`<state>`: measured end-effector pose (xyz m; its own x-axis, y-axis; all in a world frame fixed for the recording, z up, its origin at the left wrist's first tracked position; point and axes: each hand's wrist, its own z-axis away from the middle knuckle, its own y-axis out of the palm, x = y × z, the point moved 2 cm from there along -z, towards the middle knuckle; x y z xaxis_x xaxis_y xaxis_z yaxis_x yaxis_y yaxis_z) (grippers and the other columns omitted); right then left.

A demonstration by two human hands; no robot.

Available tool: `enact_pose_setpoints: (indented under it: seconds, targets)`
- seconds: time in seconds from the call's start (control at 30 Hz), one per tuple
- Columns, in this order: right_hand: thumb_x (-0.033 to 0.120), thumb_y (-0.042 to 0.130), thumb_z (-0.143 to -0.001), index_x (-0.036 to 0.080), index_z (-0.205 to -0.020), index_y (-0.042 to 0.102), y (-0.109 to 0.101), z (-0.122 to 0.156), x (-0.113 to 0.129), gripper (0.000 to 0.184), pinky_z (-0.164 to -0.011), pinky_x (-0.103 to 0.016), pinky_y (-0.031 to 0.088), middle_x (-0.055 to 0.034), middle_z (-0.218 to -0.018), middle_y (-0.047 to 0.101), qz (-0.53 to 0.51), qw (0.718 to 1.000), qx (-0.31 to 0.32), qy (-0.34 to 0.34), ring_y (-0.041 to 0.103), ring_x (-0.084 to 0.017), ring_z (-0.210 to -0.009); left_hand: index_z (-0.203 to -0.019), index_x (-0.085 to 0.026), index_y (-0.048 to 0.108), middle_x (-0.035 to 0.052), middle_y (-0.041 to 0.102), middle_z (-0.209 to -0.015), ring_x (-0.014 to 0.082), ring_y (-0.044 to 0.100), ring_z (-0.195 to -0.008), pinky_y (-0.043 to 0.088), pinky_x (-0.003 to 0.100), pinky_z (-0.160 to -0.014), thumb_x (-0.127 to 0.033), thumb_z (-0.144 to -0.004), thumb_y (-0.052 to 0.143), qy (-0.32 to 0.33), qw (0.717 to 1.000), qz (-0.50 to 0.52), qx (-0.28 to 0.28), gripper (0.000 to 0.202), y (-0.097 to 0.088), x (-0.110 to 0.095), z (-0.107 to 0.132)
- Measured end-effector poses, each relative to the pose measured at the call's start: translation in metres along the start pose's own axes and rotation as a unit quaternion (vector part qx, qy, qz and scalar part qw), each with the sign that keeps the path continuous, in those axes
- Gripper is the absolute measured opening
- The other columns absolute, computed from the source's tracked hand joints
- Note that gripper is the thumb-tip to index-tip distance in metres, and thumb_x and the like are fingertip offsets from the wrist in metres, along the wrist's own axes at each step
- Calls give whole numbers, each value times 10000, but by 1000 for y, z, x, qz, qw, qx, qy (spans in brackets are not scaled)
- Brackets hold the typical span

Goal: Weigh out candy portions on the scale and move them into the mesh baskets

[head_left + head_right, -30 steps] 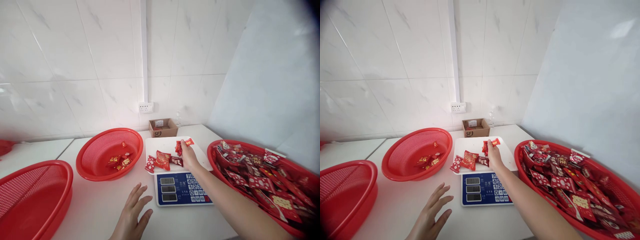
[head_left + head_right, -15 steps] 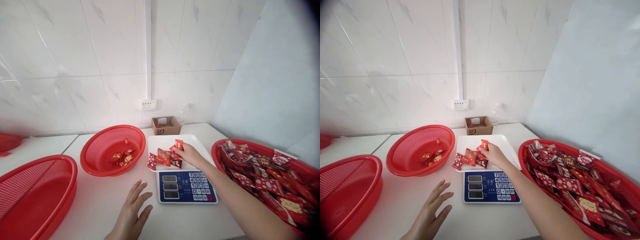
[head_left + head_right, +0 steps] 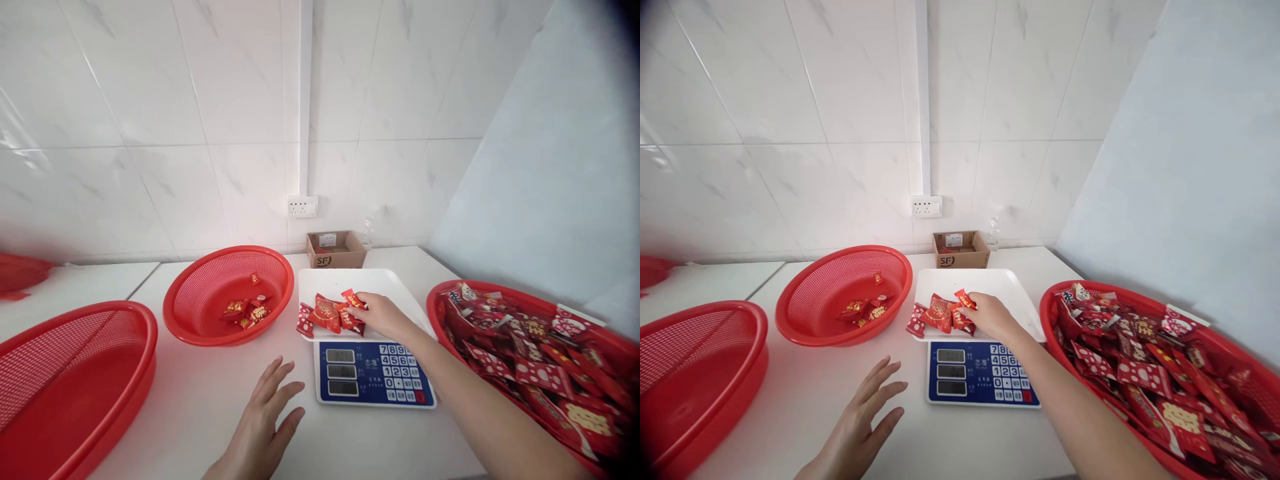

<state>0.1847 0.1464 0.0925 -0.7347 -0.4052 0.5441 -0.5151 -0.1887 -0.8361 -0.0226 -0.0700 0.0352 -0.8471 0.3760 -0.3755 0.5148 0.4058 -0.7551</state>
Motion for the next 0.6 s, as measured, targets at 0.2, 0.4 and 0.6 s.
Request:
enact_pose_setpoints:
  seconds: [0.2, 0.4, 0.6]
  targets:
    - [344, 480, -844, 215, -592, 553, -2, 3, -1, 292, -605, -273, 359, -39, -717, 658, 39, 999, 16, -15, 577, -184, -671, -1104, -254, 630, 108, 605, -1290, 285, 486, -1284, 535, 433, -929, -254, -899, 540, -9, 1000, -7, 10, 224, 1, 0, 2]
    - [347, 415, -887, 222, -839, 688, -11, 4, -10, 304, -713, -281, 407, -57, -934, 700, 67, 998, -13, -6, 619, -207, -865, -1114, -259, 630, 105, 585, -1316, 286, 449, -1314, 520, 449, -950, -246, -902, 537, -23, 999, 6, 23, 232, 3, 1, 3]
    - [309, 417, -891, 240, -931, 724, -17, 9, -15, 317, -656, -300, 380, -80, -1007, 679, 130, 990, -44, 20, 613, -237, -877, -1114, -260, 627, 106, 586, -1318, 291, 460, -1305, 520, 447, -945, -244, -895, 548, -18, 1000, 5, 15, 235, 4, 1, 4]
